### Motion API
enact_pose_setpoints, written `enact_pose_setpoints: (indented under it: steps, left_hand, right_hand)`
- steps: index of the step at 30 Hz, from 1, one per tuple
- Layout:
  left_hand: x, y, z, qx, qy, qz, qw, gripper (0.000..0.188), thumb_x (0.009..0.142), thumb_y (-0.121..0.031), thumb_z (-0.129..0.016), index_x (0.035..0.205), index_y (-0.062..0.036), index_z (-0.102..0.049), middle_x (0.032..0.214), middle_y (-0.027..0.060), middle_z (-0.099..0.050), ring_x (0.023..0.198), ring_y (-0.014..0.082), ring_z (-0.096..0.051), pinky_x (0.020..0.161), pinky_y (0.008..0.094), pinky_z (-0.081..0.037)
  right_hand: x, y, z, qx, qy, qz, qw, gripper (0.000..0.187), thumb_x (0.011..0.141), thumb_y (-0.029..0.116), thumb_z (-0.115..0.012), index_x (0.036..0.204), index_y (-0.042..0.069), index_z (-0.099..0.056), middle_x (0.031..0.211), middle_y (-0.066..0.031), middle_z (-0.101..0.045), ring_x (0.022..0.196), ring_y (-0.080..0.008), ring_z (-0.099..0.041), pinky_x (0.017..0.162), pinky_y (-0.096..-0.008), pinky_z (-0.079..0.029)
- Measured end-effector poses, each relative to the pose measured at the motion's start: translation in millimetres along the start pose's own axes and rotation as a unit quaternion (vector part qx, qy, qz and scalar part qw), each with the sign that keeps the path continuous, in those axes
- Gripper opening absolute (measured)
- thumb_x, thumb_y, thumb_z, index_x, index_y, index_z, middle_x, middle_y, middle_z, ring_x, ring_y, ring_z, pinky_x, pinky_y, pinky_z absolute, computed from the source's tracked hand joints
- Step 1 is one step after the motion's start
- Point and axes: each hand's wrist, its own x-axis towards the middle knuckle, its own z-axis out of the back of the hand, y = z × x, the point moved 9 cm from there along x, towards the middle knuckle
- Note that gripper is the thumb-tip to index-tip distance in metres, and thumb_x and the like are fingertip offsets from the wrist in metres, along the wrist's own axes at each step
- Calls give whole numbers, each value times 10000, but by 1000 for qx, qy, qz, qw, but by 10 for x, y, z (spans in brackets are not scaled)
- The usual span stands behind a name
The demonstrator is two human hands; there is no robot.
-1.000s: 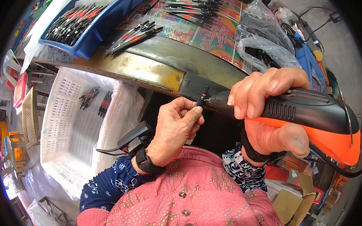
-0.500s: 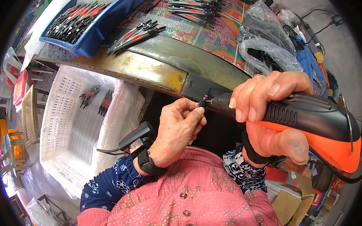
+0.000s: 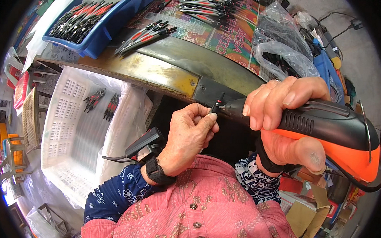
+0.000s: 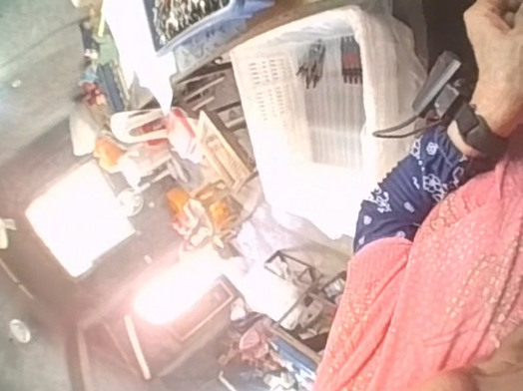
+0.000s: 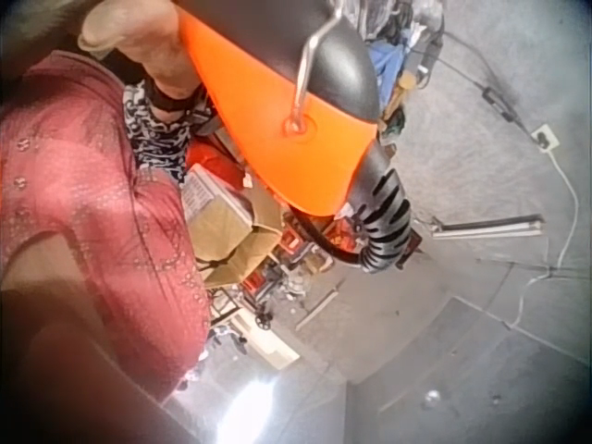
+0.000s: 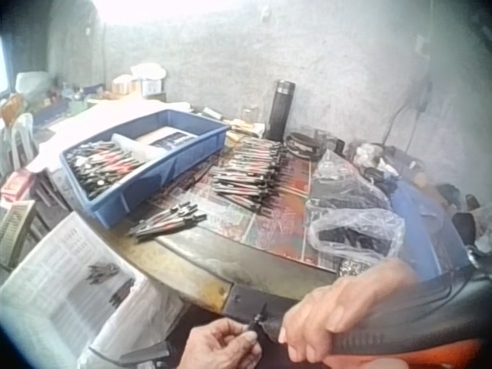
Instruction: The person repeatedly picks up small black components with red wires from a table, holds them with one hand, and applies a soldering iron with the other hand to the component tip. Finished items are placed into a white basket below the table. The process is repeated for multiple units throughout the clip.
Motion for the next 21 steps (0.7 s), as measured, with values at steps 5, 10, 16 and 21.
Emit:
enact_pose_setpoints:
  steps: [5, 10, 16, 21]
  left_hand:
    - [-16, -2, 16, 5, -3, -1, 1000, 143, 903, -146, -575, 907, -9, -537, 700, 13, -579, 511, 37, -430, 425, 168, -302]
    - [-16, -10, 13, 3, -15, -4, 1000, 167, 896, -167, -594, 894, -9, -540, 663, 3, -560, 497, 34, -419, 420, 170, -298]
    - [-2, -2, 1, -10, -25, -3, 1000, 97, 892, -84, -557, 867, 10, -553, 640, 16, -562, 467, 39, -435, 389, 183, -327]
    - [11, 2, 1, -16, -28, -12, 999, 106, 896, -92, -558, 863, 9, -551, 634, 15, -558, 464, 38, -431, 389, 181, -326]
  right_hand:
    - [85, -38, -138, 24, 104, -15, 994, 679, 621, 582, -761, 938, 71, -445, 652, -25, -512, 535, -159, -526, 565, -313, -453]
    - [112, -40, -151, -1, 79, -66, 995, 639, 628, 505, -802, 921, 68, -438, 656, -32, -510, 527, -146, -503, 546, -309, -445]
    - [102, -40, -166, -97, 43, -107, 988, 649, 622, 515, -799, 906, 58, -437, 663, -44, -508, 528, -154, -494, 493, -297, -426]
    - [43, -98, -66, -96, -84, -161, 979, 675, 619, 578, -763, 889, 53, -438, 632, -38, -503, 505, -157, -500, 485, -293, -429]
